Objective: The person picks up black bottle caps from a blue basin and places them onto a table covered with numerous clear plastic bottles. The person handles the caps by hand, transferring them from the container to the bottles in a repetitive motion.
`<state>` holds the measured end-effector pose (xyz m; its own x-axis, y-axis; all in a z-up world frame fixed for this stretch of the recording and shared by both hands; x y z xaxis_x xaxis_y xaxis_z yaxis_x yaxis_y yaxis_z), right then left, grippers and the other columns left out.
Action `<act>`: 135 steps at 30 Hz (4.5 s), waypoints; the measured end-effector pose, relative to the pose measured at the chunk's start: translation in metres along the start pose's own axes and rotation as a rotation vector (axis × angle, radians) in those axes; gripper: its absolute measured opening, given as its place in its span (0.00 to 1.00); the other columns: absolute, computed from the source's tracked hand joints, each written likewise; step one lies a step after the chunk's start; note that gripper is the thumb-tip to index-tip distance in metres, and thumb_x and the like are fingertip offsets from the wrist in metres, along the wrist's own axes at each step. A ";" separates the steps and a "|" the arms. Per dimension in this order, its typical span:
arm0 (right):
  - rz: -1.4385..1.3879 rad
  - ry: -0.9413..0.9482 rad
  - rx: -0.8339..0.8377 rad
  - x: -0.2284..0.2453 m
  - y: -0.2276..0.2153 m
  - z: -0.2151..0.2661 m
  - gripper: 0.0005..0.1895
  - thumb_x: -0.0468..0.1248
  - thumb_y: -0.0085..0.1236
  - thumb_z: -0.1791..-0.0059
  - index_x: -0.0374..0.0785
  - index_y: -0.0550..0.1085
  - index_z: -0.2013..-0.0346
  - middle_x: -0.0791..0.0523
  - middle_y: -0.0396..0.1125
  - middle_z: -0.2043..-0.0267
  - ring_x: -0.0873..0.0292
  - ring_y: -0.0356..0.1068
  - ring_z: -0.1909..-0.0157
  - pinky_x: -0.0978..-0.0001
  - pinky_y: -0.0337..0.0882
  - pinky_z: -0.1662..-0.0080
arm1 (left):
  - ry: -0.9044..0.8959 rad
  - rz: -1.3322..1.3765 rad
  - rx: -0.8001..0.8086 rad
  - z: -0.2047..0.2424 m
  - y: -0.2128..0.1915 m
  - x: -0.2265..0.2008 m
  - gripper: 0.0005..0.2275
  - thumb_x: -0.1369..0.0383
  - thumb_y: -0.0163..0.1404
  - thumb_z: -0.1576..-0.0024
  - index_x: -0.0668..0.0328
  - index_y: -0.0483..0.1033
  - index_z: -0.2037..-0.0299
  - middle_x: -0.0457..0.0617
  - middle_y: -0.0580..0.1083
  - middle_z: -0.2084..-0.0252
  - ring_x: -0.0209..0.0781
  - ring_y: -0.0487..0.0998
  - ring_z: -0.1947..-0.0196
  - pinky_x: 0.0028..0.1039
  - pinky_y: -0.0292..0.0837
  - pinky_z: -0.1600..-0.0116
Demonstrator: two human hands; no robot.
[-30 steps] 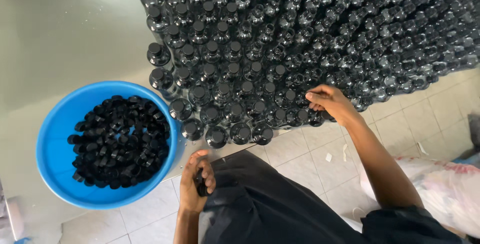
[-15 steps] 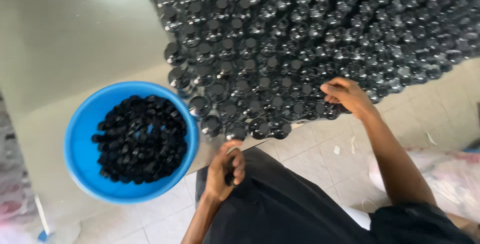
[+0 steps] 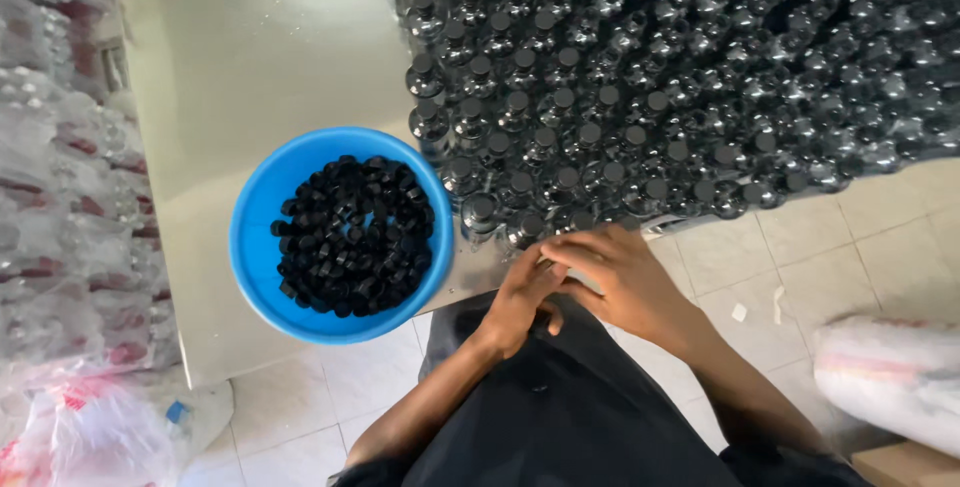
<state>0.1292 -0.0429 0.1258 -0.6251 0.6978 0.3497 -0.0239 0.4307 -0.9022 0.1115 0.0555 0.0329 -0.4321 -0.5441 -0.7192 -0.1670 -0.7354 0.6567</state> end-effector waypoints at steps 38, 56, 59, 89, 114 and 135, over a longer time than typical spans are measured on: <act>-0.135 0.813 0.415 -0.329 -0.028 -0.008 0.28 0.58 0.43 0.39 0.42 0.80 0.41 0.56 0.79 0.64 0.55 0.80 0.62 0.62 0.77 0.54 | -0.228 0.246 -0.010 -0.041 0.064 0.088 0.13 0.80 0.47 0.40 0.71 0.74 0.45 0.62 0.77 0.47 0.47 0.80 0.54 0.31 0.77 0.56; -0.241 0.739 0.458 -0.332 -0.013 -0.015 0.26 0.60 0.42 0.39 0.45 0.76 0.47 0.58 0.68 0.70 0.59 0.60 0.75 0.61 0.58 0.68 | -0.300 0.203 -0.033 -0.067 0.063 0.104 0.15 0.80 0.46 0.40 0.69 0.72 0.43 0.61 0.77 0.49 0.43 0.81 0.59 0.26 0.72 0.60; -0.310 0.801 0.444 -0.326 -0.012 -0.008 0.23 0.56 0.46 0.39 0.45 0.77 0.42 0.57 0.70 0.72 0.59 0.66 0.73 0.63 0.65 0.64 | -0.292 0.193 -0.046 -0.060 0.069 0.099 0.15 0.79 0.46 0.41 0.68 0.72 0.43 0.59 0.77 0.49 0.41 0.81 0.59 0.24 0.71 0.61; -0.534 -0.068 0.054 -0.141 -0.067 -0.054 0.22 0.45 0.73 0.50 0.39 0.83 0.44 0.50 0.78 0.46 0.44 0.79 0.46 0.54 0.79 0.47 | 0.358 0.590 -0.073 -0.032 0.045 -0.020 0.30 0.84 0.47 0.43 0.67 0.64 0.27 0.64 0.60 0.19 0.62 0.63 0.23 0.49 0.64 0.24; -0.189 0.879 0.185 -0.328 -0.063 -0.052 0.28 0.52 0.51 0.41 0.49 0.71 0.28 0.53 0.74 0.37 0.45 0.73 0.34 0.42 0.74 0.34 | 0.417 0.603 -0.542 0.023 -0.149 -0.032 0.23 0.82 0.45 0.41 0.63 0.69 0.34 0.67 0.73 0.36 0.62 0.75 0.34 0.45 0.71 0.29; -0.573 1.132 0.412 -0.377 -0.020 -0.047 0.12 0.43 0.59 0.40 0.38 0.76 0.49 0.54 0.70 0.61 0.59 0.68 0.60 0.66 0.69 0.54 | 0.408 0.730 -0.580 -0.007 -0.173 -0.040 0.22 0.86 0.44 0.41 0.65 0.73 0.37 0.65 0.74 0.37 0.61 0.76 0.35 0.43 0.75 0.32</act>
<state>0.4018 -0.2874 0.0244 0.5359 0.6515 0.5371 -0.4213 0.7576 -0.4986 0.1635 0.2013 -0.0535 0.0968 -0.9548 -0.2809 0.5188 -0.1924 0.8330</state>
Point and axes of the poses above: each hand's wrist, its own z-axis away from the middle knuckle, its own y-axis out of the palm, x = y × z, the point moved 9 cm from there along -z, towards the middle knuckle
